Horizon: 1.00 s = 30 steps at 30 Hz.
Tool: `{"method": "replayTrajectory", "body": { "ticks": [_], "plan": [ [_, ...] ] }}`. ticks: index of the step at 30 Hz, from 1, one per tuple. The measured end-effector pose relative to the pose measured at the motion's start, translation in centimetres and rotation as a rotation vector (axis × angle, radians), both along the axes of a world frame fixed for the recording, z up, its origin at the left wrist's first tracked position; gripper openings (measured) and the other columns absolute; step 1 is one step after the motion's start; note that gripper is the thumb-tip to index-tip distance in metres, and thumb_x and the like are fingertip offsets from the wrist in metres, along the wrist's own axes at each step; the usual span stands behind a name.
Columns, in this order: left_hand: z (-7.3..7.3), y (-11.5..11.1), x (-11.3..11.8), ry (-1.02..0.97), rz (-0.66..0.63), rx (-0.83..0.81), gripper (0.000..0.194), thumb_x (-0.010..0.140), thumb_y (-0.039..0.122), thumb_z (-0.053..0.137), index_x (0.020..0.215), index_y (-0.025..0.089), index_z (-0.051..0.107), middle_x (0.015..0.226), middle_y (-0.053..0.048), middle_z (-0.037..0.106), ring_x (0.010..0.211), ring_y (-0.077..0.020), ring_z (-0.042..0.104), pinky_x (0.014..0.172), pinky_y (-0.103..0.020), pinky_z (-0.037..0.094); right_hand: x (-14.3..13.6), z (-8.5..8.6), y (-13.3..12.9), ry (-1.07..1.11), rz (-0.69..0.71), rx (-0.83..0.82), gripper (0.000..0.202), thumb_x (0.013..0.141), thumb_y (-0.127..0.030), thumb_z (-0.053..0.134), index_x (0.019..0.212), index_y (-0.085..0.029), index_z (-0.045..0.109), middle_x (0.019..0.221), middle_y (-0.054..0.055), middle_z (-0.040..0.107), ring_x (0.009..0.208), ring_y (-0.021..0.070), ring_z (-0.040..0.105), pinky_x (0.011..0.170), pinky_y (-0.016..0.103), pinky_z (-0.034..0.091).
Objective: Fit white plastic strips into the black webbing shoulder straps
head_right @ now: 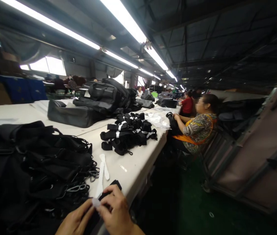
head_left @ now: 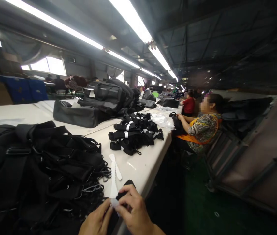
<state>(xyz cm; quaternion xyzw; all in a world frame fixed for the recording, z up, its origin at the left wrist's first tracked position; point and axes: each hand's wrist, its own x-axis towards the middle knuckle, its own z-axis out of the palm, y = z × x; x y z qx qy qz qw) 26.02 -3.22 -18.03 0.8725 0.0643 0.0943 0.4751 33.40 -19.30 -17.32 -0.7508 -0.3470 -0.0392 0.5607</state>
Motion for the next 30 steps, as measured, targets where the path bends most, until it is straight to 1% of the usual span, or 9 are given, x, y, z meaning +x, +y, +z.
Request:
{"method": "replayTrajectory", "body": {
  "ticks": [3, 5, 9, 11, 16, 20, 23, 26, 30],
  "plan": [
    [-0.3, 0.3, 0.2, 0.019, 0.072, -0.008, 0.031, 0.092, 0.044, 0.040, 0.096, 0.029, 0.067, 0.088, -0.002, 0.076, 0.090, -0.0229, 0.072, 0.079, -0.025, 0.051, 0.8, -0.3, 1.3, 0.111, 0.046, 0.036, 0.008, 0.073, -0.023, 0.077, 0.079, -0.021, 0.073, 0.102, 0.003, 0.070, 0.054, 0.0082, 0.050, 0.055, 0.023, 0.044],
    [0.0, 0.4, 0.3, 0.048, 0.147, -0.008, 0.029, 0.093, 0.045, 0.039, 0.095, 0.029, 0.064, 0.084, -0.001, 0.076, 0.086, -0.0224, 0.072, 0.076, -0.024, 0.050, 1.2, -0.1, 1.9, 0.125, 0.074, 0.043, 0.010, 0.077, -0.031, 0.075, 0.079, -0.021, 0.074, 0.096, 0.002, 0.072, 0.058, 0.0095, 0.052, 0.058, 0.023, 0.045],
    [1.7, -0.1, -0.3, 0.068, 0.199, -0.030, 0.026, 0.092, 0.042, 0.042, 0.104, 0.027, 0.060, 0.075, 0.000, 0.072, 0.067, -0.0200, 0.068, 0.064, -0.024, 0.046, 1.2, 1.0, 2.2, 0.146, 0.157, 0.037, 0.022, 0.088, -0.038, 0.064, 0.086, -0.020, 0.075, 0.094, 0.004, 0.071, 0.076, 0.0143, 0.062, 0.072, 0.024, 0.048],
    [2.6, -0.5, -0.5, -0.027, 0.232, -0.017, 0.026, 0.090, 0.037, 0.048, 0.108, 0.024, 0.062, 0.070, 0.000, 0.069, 0.061, -0.0200, 0.065, 0.062, -0.026, 0.044, 1.0, 1.2, 2.0, 0.184, 0.216, 0.033, 0.024, 0.092, -0.038, 0.058, 0.092, -0.020, 0.074, 0.092, 0.004, 0.070, 0.084, 0.0162, 0.063, 0.078, 0.026, 0.048],
    [3.2, -0.7, -0.5, -0.053, 0.316, -0.052, 0.018, 0.089, 0.026, 0.049, 0.084, 0.024, 0.066, 0.077, -0.001, 0.071, 0.075, -0.0188, 0.066, 0.073, -0.026, 0.045, 0.7, 0.7, 2.3, 0.259, 0.247, 0.085, 0.022, 0.090, -0.037, 0.062, 0.090, -0.020, 0.075, 0.094, 0.005, 0.069, 0.090, 0.0192, 0.063, 0.082, 0.028, 0.048],
    [2.7, -0.3, -0.4, -0.061, 0.409, -0.125, 0.019, 0.083, 0.020, 0.055, 0.097, 0.019, 0.068, 0.090, -0.007, 0.075, 0.081, -0.0210, 0.069, 0.075, -0.029, 0.048, 0.5, 0.3, 2.6, 0.312, 0.150, 0.122, 0.019, 0.084, -0.037, 0.069, 0.088, -0.019, 0.075, 0.091, 0.005, 0.069, 0.076, 0.0168, 0.060, 0.070, 0.027, 0.048],
    [2.4, -0.2, -0.4, -0.067, 0.409, -0.168, 0.019, 0.080, 0.018, 0.059, 0.095, 0.017, 0.070, 0.085, -0.007, 0.076, 0.076, -0.0212, 0.069, 0.071, -0.029, 0.049, 0.8, 0.2, 2.6, 0.315, 0.132, 0.110, 0.018, 0.083, -0.037, 0.071, 0.087, -0.019, 0.075, 0.093, 0.005, 0.070, 0.074, 0.0161, 0.059, 0.069, 0.027, 0.048],
    [2.5, -0.3, -0.5, -0.095, 0.392, -0.180, 0.015, 0.083, 0.023, 0.058, 0.081, 0.018, 0.072, 0.077, -0.005, 0.075, 0.074, -0.0208, 0.068, 0.069, -0.028, 0.047, 1.2, 0.4, 2.7, 0.294, 0.190, 0.073, 0.019, 0.085, -0.037, 0.068, 0.088, -0.020, 0.076, 0.099, 0.007, 0.071, 0.085, 0.0194, 0.063, 0.077, 0.030, 0.050],
    [3.1, -0.6, -0.9, -0.141, 0.374, -0.163, 0.022, 0.088, 0.024, 0.052, 0.082, 0.019, 0.073, 0.077, -0.003, 0.073, 0.076, -0.0195, 0.067, 0.072, -0.027, 0.046, 1.4, 0.9, 3.0, 0.351, 0.312, 0.025, 0.021, 0.084, -0.038, 0.069, 0.090, -0.020, 0.077, 0.101, 0.007, 0.073, 0.089, 0.0208, 0.065, 0.083, 0.032, 0.051]
  ]
}}
